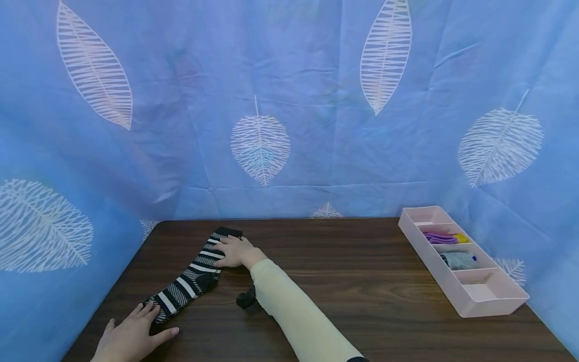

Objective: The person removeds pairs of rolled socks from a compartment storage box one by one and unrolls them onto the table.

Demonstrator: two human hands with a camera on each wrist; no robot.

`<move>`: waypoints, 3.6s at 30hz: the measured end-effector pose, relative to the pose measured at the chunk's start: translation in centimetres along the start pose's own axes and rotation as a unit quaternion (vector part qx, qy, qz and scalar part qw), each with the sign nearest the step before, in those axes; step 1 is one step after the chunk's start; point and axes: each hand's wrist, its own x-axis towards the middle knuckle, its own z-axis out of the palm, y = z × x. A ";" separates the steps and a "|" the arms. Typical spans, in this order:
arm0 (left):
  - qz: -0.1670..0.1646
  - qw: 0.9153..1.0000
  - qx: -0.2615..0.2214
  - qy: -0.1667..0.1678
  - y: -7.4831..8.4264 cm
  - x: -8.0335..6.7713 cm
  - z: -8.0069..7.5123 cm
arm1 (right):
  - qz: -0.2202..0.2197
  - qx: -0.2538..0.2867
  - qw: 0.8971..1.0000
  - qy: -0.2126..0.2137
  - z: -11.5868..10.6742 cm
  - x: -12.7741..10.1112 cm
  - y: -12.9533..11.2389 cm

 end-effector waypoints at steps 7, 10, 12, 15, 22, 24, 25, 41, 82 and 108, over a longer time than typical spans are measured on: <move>-0.009 1.000 0.000 0.014 -1.6 0.3 -0.3 | -0.003 0.004 1.000 -0.003 0.1 1.1 -1.4; -0.013 1.000 -0.001 0.019 -2.7 0.7 -0.2 | -0.001 0.003 1.000 -0.003 -0.1 1.7 -2.3; -0.019 1.000 -0.005 0.017 -3.6 1.0 0.1 | 0.000 0.002 1.000 -0.005 -0.1 2.1 -2.9; -0.031 0.999 -0.007 0.013 -4.5 1.4 0.4 | 0.002 -0.005 1.000 -0.007 0.2 2.7 -3.6; -0.044 0.998 -0.015 0.029 -4.0 1.2 0.1 | -0.006 0.007 1.000 0.006 0.6 2.9 -3.3; -0.037 0.998 -0.020 0.044 -3.8 1.1 0.0 | -0.005 0.006 1.000 0.013 0.8 2.6 -2.8; -0.031 0.998 -0.021 0.056 -3.7 1.0 -0.1 | -0.004 0.003 1.000 0.016 0.8 2.5 -2.6; -0.004 0.996 -0.042 0.073 -4.8 0.3 -0.7 | 0.007 0.019 1.000 0.013 0.1 2.9 -2.1; -0.011 0.995 -0.057 0.076 -6.4 1.3 -1.3 | 0.012 -0.003 1.000 0.021 -0.3 5.0 -1.2; 0.041 0.939 -0.051 0.338 -4.8 -0.4 -2.3 | -0.002 -0.102 0.988 0.118 -2.9 3.2 -0.2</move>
